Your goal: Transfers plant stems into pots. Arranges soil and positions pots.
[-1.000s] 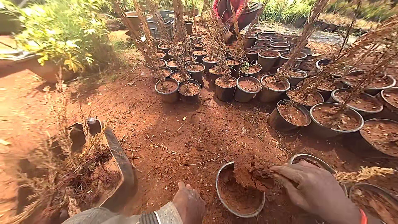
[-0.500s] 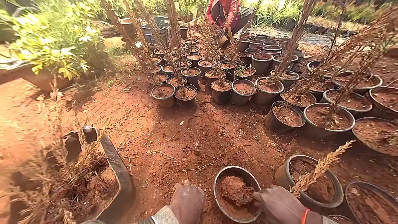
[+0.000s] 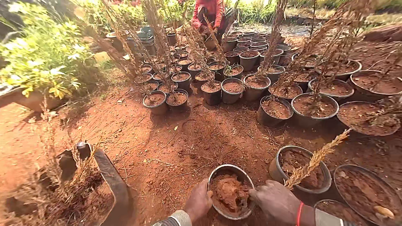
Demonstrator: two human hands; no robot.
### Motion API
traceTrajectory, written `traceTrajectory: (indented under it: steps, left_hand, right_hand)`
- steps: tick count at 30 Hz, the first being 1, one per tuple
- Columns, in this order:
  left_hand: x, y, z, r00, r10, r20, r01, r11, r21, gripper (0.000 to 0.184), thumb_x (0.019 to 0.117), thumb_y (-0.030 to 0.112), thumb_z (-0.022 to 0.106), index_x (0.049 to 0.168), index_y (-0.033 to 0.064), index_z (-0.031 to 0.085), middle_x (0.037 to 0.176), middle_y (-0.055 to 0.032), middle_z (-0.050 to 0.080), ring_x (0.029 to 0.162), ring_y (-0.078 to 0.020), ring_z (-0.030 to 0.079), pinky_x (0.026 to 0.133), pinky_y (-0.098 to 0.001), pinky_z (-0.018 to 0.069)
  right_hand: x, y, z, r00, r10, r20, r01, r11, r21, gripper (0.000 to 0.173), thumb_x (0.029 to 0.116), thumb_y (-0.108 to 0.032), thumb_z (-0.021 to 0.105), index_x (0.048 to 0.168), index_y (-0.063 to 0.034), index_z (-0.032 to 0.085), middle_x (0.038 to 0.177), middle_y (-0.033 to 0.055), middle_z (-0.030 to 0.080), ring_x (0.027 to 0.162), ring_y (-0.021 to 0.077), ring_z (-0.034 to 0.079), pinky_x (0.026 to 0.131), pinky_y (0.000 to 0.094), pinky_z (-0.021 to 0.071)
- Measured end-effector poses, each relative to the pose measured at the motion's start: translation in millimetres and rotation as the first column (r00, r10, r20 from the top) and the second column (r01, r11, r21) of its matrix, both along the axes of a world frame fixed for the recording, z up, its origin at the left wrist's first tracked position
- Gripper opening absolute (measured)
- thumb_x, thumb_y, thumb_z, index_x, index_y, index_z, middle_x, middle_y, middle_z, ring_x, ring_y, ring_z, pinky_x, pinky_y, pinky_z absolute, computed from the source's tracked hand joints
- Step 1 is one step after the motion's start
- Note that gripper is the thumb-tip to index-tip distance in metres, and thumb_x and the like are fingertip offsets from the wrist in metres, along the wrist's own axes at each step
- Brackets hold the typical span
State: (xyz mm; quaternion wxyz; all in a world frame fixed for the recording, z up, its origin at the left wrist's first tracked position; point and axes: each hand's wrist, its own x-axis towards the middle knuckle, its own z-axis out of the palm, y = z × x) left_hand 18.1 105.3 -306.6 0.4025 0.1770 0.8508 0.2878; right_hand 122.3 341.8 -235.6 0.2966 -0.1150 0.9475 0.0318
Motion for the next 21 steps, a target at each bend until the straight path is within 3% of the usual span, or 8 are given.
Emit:
traceTrajectory:
  steps: [2, 5, 9, 11, 14, 16, 19, 21]
  left_hand:
    - [-4.6, 1.1, -3.2, 0.999, 0.045, 0.026, -0.046, 0.998, 0.035, 0.049, 0.1014, 0.017, 0.058, 0.148, 0.0046, 0.05, 0.128, -0.0212, 0.068, 0.116, -0.0341, 0.068, 0.102, -0.0534, 0.0539]
    - [-6.2, -2.0, -8.2, 0.991, 0.101, 0.087, -0.105, 0.993, 0.047, 0.049, 0.1016, 0.016, 0.058, 0.149, 0.0059, 0.049, 0.122, -0.02, 0.07, 0.105, -0.0319, 0.073, 0.094, -0.0516, 0.0591]
    - [-8.9, -1.9, -7.5, 0.991, 0.099, 0.092, -0.102, 0.994, 0.028, 0.047, 0.1006, 0.017, 0.059, 0.146, 0.0075, 0.052, 0.118, -0.0184, 0.072, 0.099, -0.0307, 0.075, 0.091, -0.0508, 0.0608]
    - [-11.7, 0.4, -5.3, 0.993, 0.079, 0.083, -0.081, 0.997, 0.017, 0.046, 0.1009, 0.018, 0.059, 0.145, 0.0083, 0.053, 0.119, -0.0183, 0.071, 0.102, -0.0312, 0.074, 0.093, -0.0522, 0.0596]
    - [-9.4, -3.5, -5.6, 0.992, 0.079, 0.098, -0.082, 0.996, 0.029, 0.047, 0.1018, 0.017, 0.059, 0.147, 0.0072, 0.051, 0.12, -0.0194, 0.07, 0.106, -0.0324, 0.073, 0.095, -0.053, 0.0585]
    - [-9.2, -3.5, -5.7, 0.992, 0.084, 0.091, -0.087, 0.996, 0.033, 0.047, 0.101, 0.017, 0.059, 0.146, 0.0072, 0.051, 0.121, -0.0196, 0.07, 0.107, -0.0327, 0.072, 0.096, -0.053, 0.0582]
    - [-6.7, -2.3, -1.3, 0.993, 0.079, 0.085, -0.08, 0.997, 0.008, 0.049, 0.1004, 0.016, 0.061, 0.147, 0.006, 0.051, 0.125, -0.021, 0.068, 0.113, -0.0345, 0.07, 0.099, -0.0537, 0.056]
    - [-9.4, 0.5, -2.7, 0.992, 0.09, 0.092, -0.093, 0.995, 0.029, 0.049, 0.1005, 0.016, 0.061, 0.148, 0.0059, 0.05, 0.127, -0.0216, 0.067, 0.116, -0.0349, 0.069, 0.101, -0.0537, 0.0551]
  right_hand:
    - [-10.5, 0.8, 21.5, 0.988, -0.029, -0.155, 0.024, 0.999, -0.035, 0.023, 0.1014, -0.023, 0.054, 0.104, -0.004, 0.067, 0.089, 0.0194, 0.072, 0.085, 0.0408, 0.072, 0.077, 0.0578, 0.0538]
    - [-7.4, -0.6, 15.5, 0.825, 0.079, -0.56, -0.13, 0.99, -0.051, 0.014, 0.0893, -0.022, 0.062, 0.081, -0.0113, 0.067, 0.064, 0.0073, 0.065, 0.058, 0.0268, 0.068, 0.052, 0.044, 0.052]
    - [-6.9, -1.8, 1.9, 0.994, -0.065, -0.088, 0.062, 0.998, -0.027, 0.021, 0.1004, -0.02, 0.053, 0.102, -0.0032, 0.066, 0.089, 0.0206, 0.071, 0.085, 0.042, 0.071, 0.075, 0.0588, 0.0532]
    - [-5.1, 6.3, 5.0, 0.959, -0.062, -0.277, 0.04, 0.995, -0.087, 0.02, 0.0973, -0.022, 0.056, 0.094, -0.0063, 0.069, 0.08, 0.0166, 0.071, 0.076, 0.0384, 0.072, 0.066, 0.0564, 0.0545]
    - [-2.6, 4.7, 6.9, 0.739, 0.041, -0.672, -0.152, 0.982, -0.108, 0.02, 0.0883, -0.026, 0.056, 0.075, -0.0149, 0.066, 0.06, 0.0033, 0.063, 0.054, 0.0238, 0.066, 0.047, 0.043, 0.0497]
    - [2.3, 0.7, 1.1, 0.802, 0.077, -0.592, -0.156, 0.984, -0.085, 0.017, 0.0885, -0.024, 0.058, 0.08, -0.0138, 0.069, 0.063, 0.0054, 0.065, 0.056, 0.0261, 0.067, 0.05, 0.0453, 0.0517]
    - [-3.6, -2.5, -3.4, 0.985, -0.071, -0.158, 0.061, 0.996, -0.07, 0.02, 0.0987, -0.022, 0.056, 0.101, -0.0071, 0.07, 0.086, 0.0186, 0.073, 0.082, 0.0409, 0.072, 0.072, 0.0598, 0.0541]
    - [-9.6, 2.5, 10.0, 0.93, -0.071, -0.36, 0.019, 0.989, -0.146, 0.023, 0.0963, -0.026, 0.057, 0.093, -0.0098, 0.072, 0.078, 0.0141, 0.072, 0.073, 0.037, 0.072, 0.062, 0.0573, 0.0548]
